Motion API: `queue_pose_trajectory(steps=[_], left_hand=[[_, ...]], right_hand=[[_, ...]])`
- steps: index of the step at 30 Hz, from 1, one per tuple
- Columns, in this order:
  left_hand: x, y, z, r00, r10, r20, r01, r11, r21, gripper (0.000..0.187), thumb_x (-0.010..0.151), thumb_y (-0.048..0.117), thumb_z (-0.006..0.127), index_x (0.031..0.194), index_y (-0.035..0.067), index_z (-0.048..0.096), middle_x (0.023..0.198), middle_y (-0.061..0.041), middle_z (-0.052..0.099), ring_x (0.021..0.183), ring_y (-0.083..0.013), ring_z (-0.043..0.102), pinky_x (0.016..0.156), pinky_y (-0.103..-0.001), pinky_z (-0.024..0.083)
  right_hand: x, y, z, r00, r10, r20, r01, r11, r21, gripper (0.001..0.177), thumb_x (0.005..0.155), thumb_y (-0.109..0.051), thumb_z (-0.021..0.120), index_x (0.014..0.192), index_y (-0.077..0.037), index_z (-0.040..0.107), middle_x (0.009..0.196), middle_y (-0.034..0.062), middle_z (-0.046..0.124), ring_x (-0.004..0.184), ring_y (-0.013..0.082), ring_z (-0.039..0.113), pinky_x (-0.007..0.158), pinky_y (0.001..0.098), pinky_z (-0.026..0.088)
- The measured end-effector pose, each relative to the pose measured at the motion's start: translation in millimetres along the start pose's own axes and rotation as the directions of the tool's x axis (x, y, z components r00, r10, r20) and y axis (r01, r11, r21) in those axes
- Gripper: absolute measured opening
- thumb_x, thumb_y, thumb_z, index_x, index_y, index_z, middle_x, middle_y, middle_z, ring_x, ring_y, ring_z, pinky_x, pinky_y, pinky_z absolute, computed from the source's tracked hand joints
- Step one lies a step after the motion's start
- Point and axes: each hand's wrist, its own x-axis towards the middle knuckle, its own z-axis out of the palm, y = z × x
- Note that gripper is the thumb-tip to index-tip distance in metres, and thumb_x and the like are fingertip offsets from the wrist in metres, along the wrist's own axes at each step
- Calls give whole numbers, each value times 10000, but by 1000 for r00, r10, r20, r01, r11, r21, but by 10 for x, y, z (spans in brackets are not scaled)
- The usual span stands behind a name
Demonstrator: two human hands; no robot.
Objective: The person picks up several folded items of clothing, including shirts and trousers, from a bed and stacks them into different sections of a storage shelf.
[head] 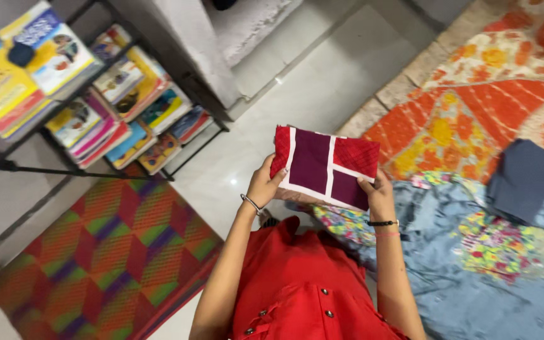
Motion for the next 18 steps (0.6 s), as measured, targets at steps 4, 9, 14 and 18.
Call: queue_pose_trajectory(steps=[4, 9, 14, 18], left_hand=[[44, 107, -713, 996, 35, -84, -35, 999, -8, 515, 970, 181, 656, 1436, 28, 502, 1157, -192, 748, 1074, -287, 738, 921, -357, 551], [84, 148, -1238, 987, -18, -158, 15, 1000, -22, 481, 985, 182, 643, 1422, 30, 511, 1124, -184, 759, 1034, -267, 750, 894, -347, 558], [301, 84, -1466, 978, 90, -189, -101, 994, -48, 474, 1004, 199, 642, 1419, 14, 505, 1138, -206, 750, 1055, -291, 743, 902, -362, 553], [611, 0, -1666, 990, 3, -141, -1, 1000, 15, 513, 987, 238, 638, 1433, 34, 487, 991, -206, 760, 927, -312, 768, 829, -375, 572]], right_hand=[[209, -60, 718, 996, 49, 73, -51, 999, 21, 449, 927, 78, 608, 1370, 5, 607, 1325, 102, 691, 1203, 189, 649, 1082, 344, 493], [508, -323, 1368, 986, -26, 165, 33, 999, -43, 489, 915, 87, 602, 1393, -8, 565, 1343, 70, 664, 1225, 164, 629, 1083, 314, 477], [770, -446, 1661, 986, 5, 168, 8, 997, -80, 420, 947, 77, 606, 1363, 21, 584, 1296, 93, 689, 1180, 175, 651, 1048, 319, 506], [1004, -444, 1859, 991, 16, 136, -11, 999, -35, 414, 953, 64, 603, 1364, 19, 583, 1292, 95, 690, 1169, 171, 655, 1043, 313, 511]])
